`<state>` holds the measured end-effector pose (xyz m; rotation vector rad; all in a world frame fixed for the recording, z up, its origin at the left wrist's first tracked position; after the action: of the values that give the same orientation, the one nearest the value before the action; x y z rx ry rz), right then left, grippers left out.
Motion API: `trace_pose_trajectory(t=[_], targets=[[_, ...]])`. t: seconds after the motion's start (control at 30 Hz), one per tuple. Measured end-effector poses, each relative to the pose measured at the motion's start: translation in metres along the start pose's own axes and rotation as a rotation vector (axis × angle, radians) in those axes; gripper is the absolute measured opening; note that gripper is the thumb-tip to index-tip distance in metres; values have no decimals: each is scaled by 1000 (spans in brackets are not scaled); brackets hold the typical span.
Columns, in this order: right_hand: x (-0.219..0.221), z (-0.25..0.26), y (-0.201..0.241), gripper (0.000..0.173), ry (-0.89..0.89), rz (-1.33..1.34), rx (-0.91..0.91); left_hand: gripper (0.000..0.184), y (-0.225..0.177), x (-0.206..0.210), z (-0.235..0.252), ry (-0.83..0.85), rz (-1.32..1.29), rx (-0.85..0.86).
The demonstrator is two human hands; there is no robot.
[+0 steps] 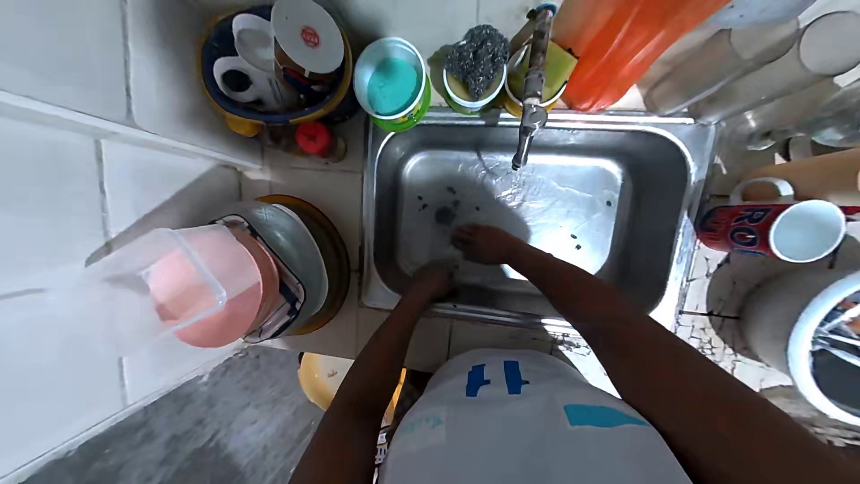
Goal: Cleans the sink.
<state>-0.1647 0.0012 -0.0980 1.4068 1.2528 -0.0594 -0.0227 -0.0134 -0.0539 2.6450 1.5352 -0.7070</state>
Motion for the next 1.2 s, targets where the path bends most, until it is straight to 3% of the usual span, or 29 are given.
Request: trace_pose_trajectory(t=[0.1,0.2,0.3,0.4,0.47,0.53,0.63,0.7,0.87,0.93,0.97,1.03,1.13,1.2], targets=[[-31,-13,-1,50,-216,76,229,40,-8,-8,18,-59,5,79],[-47,-78,-9,52,-392,187,486,34,5,-35,40,-313,12,121],[-34,-167,-27,59,-700,361,765,46,17,-69,46,-459,-33,154],[-1,-238,-41,76,-790,589,1093,41,19,-88,28,-606,-108,156],[22,-251,-45,71,-797,750,1223,39,7,-85,5,-691,-91,184],[31,-226,-39,57,-723,799,1290,41,-17,-62,-6,-602,10,319],[35,-158,-29,69,-656,772,1388,36,-62,-6,1,-240,210,625],[22,-113,-10,78,-628,751,1365,36,-79,11,4,-115,264,693],[-2,-12,16,72,-574,815,874,49,-64,-12,1,-69,-73,402],[-27,0,29,61,-533,916,676,43,-53,-14,8,-139,36,511],[-38,1,29,56,-523,956,609,43,-45,-12,16,-182,215,601],[-55,-17,17,49,-574,974,600,51,-23,-17,28,-317,482,660],[-69,-91,-25,41,-756,535,695,64,17,-38,48,-453,494,462],[-64,-151,-64,52,-881,286,816,67,34,-54,54,-507,474,345]])
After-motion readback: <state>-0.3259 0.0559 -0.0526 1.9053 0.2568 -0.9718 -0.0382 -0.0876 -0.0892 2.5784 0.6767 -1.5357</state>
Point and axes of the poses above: each hand's wrist, its own z-axis towards the middle knuckle, its own x-axis out of the palm, y = z × x, the point moved 6 cm from there along z, towards the middle knuckle, and after that the axes turned 8 degrees about z, right-handed, at the moved point
